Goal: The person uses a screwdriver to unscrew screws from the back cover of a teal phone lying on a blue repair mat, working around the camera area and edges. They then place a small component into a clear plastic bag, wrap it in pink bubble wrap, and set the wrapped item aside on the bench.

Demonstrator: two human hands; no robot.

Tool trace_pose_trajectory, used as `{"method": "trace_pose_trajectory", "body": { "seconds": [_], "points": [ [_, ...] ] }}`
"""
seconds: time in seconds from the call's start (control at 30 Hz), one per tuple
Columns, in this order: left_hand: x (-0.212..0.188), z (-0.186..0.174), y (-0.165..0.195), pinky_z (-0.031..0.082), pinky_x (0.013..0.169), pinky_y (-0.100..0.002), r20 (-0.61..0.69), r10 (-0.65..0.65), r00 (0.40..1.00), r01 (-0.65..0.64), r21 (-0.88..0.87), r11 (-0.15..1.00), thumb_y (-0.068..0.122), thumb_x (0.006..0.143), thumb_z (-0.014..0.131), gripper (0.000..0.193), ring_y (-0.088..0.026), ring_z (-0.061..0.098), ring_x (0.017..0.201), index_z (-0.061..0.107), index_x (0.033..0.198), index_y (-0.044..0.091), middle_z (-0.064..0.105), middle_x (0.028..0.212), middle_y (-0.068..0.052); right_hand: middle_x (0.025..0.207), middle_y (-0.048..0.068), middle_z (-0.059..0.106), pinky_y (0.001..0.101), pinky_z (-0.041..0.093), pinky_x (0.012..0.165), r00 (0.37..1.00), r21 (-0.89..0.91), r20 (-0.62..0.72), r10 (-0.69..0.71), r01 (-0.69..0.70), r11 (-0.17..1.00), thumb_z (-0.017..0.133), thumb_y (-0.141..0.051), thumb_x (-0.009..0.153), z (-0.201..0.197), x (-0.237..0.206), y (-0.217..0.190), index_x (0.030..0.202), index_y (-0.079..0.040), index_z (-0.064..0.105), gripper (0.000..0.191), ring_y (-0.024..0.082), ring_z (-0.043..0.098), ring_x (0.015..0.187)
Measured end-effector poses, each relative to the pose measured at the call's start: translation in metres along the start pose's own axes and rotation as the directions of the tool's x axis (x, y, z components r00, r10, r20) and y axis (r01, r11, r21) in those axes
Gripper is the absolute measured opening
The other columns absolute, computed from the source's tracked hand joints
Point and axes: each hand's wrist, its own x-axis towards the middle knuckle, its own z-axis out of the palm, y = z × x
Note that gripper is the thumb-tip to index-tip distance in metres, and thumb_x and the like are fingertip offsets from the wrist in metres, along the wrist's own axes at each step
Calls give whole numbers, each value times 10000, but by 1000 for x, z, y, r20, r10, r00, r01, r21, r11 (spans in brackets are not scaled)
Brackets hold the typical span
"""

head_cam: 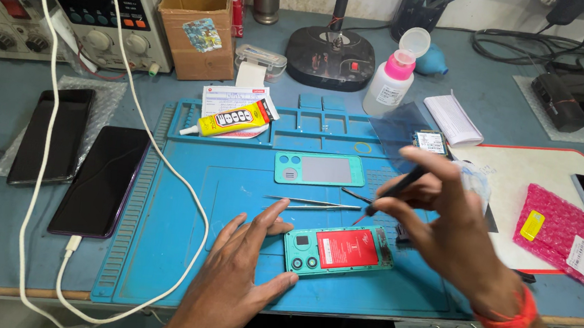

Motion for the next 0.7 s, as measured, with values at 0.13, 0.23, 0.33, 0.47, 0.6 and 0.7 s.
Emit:
{"method": "trace_pose_trajectory", "body": {
  "seconds": [0.13, 0.23, 0.33, 0.47, 0.6, 0.7],
  "points": [
    [0, 1, 0, 178, 1223, -517, 7, -13, 1000, 13, 3, 1000, 285, 804, 777, 937, -271, 541, 1343, 302, 1602, 160, 674, 1354, -84, 998, 130, 751, 343, 661, 815, 997, -30, -37, 73, -75, 997, 712, 6, 910, -19, -6, 2, 1464, -109, 301, 700, 206, 784, 931],
    [1, 1, -1, 175, 1225, -509, 23, -60, 998, 60, 2, 998, 289, 791, 780, 950, -260, 541, 1339, 301, 1605, 180, 676, 1341, -78, 1008, 125, 753, 342, 659, 832, 995, -40, -7, 100, -100, 994, 699, 9, 908, -22, -12, 5, 1468, -113, 296, 701, 203, 783, 943],
    [0, 1, -1, 173, 1219, -516, 5, -11, 1000, 11, 2, 1000, 284, 801, 780, 938, -278, 529, 1350, 304, 1599, 158, 676, 1352, -89, 1023, 131, 748, 338, 661, 834, 993, -31, -3, 118, -119, 992, 698, 5, 905, -22, -15, 7, 1464, -115, 299, 697, 202, 780, 953],
    [0, 0, 0, 179, 1223, -509, 12, -23, 1000, 23, 2, 1000, 291, 797, 780, 937, -268, 537, 1346, 310, 1598, 166, 678, 1346, -86, 1033, 131, 741, 337, 661, 838, 994, -9, -3, 107, -107, 994, 693, 2, 913, -23, -15, 8, 1468, -116, 293, 695, 202, 775, 955],
    [1, 0, 0, 171, 1226, -506, 23, -52, 998, 51, 7, 999, 293, 792, 782, 945, -262, 534, 1345, 305, 1599, 174, 678, 1344, -84, 1036, 131, 748, 345, 661, 842, 992, -10, 10, 126, -126, 992, 687, 9, 909, -23, -15, 9, 1468, -122, 296, 694, 206, 777, 961],
    [1, 1, 0, 175, 1220, -509, 12, -39, 999, 39, 6, 999, 291, 793, 781, 939, -267, 536, 1345, 308, 1594, 167, 677, 1351, -87, 1045, 127, 749, 344, 661, 829, 991, -4, 16, 129, -129, 992, 685, 7, 912, -23, -16, 10, 1467, -125, 291, 693, 202, 779, 956]
  ]
}}
